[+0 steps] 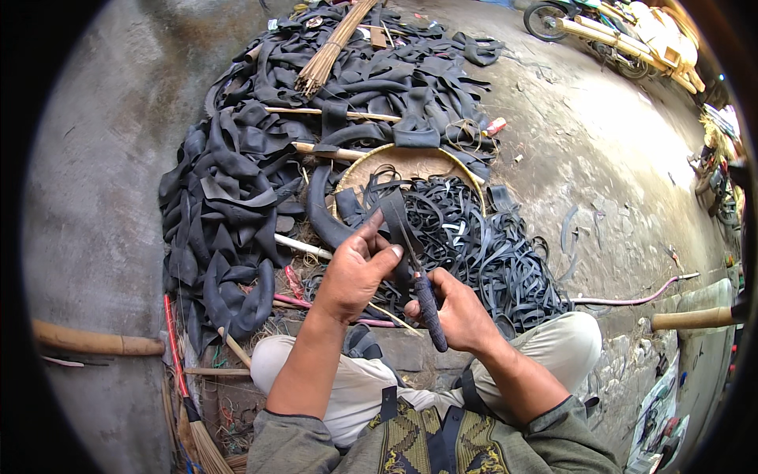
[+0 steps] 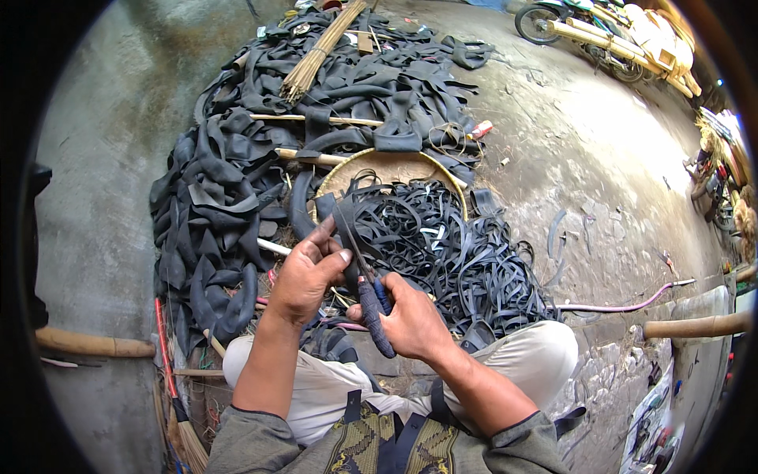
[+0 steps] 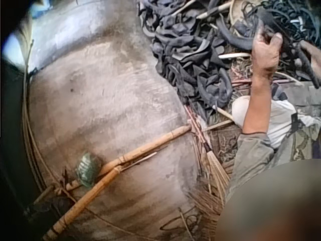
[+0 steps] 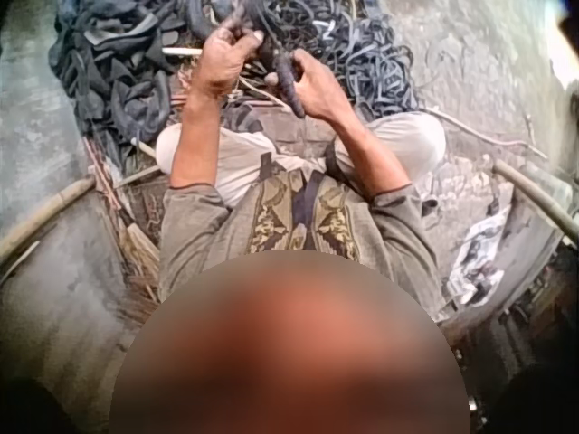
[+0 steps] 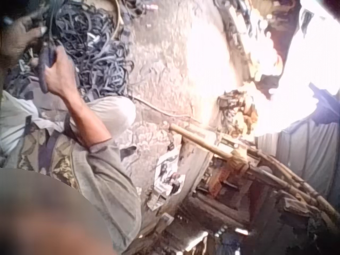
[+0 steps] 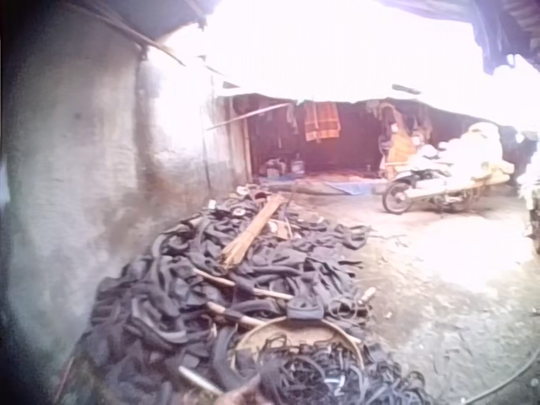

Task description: The person sits on the ground and uses shears to cut a rubber tube into thin strips. The cut strips are placed into a woven basket, and the person repeatedly picks up new sections of rubber to continue cutting.

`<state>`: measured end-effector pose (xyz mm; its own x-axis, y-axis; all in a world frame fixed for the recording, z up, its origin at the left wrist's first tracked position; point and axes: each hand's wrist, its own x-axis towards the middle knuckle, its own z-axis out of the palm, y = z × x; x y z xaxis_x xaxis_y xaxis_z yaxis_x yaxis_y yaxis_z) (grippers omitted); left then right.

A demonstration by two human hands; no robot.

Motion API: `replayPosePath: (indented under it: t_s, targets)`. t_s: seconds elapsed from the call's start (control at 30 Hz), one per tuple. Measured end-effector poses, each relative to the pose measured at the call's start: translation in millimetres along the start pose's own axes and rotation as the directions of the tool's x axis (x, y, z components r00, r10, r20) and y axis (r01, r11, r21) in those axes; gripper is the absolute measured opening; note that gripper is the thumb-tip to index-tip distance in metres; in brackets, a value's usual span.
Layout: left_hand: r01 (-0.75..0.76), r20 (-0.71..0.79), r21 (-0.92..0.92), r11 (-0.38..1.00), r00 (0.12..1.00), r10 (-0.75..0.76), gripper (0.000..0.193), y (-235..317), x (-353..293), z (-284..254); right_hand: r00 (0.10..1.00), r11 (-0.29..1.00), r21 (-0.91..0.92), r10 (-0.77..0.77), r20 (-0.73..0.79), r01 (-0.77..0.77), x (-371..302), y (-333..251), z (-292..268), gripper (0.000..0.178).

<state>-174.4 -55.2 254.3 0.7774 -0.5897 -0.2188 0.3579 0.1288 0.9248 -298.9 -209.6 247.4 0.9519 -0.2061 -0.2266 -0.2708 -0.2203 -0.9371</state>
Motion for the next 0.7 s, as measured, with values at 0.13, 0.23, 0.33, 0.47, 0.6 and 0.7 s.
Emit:
replayPosePath:
  t_s: [0.13, 0.23, 0.33, 0.47, 0.6, 0.7]
  targets:
    - [-0.031, -0.032, 0.044, 0.999, 0.999, 0.033, 0.059, 1.3, 1.1, 0.3, 0.998, 0.998, -0.039, 0.055, 0.036, -0.053, -2.3, -3.0, -8.0, 0.059]
    - [0.007, -0.084, -0.091, 0.996, 0.996, -0.015, 0.053, 7.4, 5.2, -4.5, 0.996, 0.996, -0.079, 0.052, 0.066, -0.047, -4.1, -3.9, -5.9, 0.063]
    - [-0.028, -0.045, -0.094, 0.995, 0.999, 0.024, 0.050, 10.4, 5.5, -8.6, 0.997, 0.996, -0.091, 0.028, 0.066, -0.022, -3.0, -2.9, -0.2, 0.066]
    - [-0.005, -0.083, 0.008, 1.000, 0.997, 0.006, 0.058, 3.1, 0.2, -4.1, 0.999, 0.974, -0.222, -0.042, 0.022, 0.046, 0.5, -1.9, -2.0, 0.065]
    - [-0.012, 0.000, 0.047, 0.999, 1.000, 0.012, 0.057, -0.1, -2.7, 1.8, 1.000, 0.981, -0.194, -0.023, 0.005, 0.024, 0.3, -6.4, -5.6, 0.060]
    - [-0.028, -0.013, 0.024, 0.999, 1.000, 0.028, 0.056, 5.0, -3.6, 1.9, 1.000, 0.987, -0.163, 0.011, 0.022, -0.008, -3.6, -10.4, -6.8, 0.059]
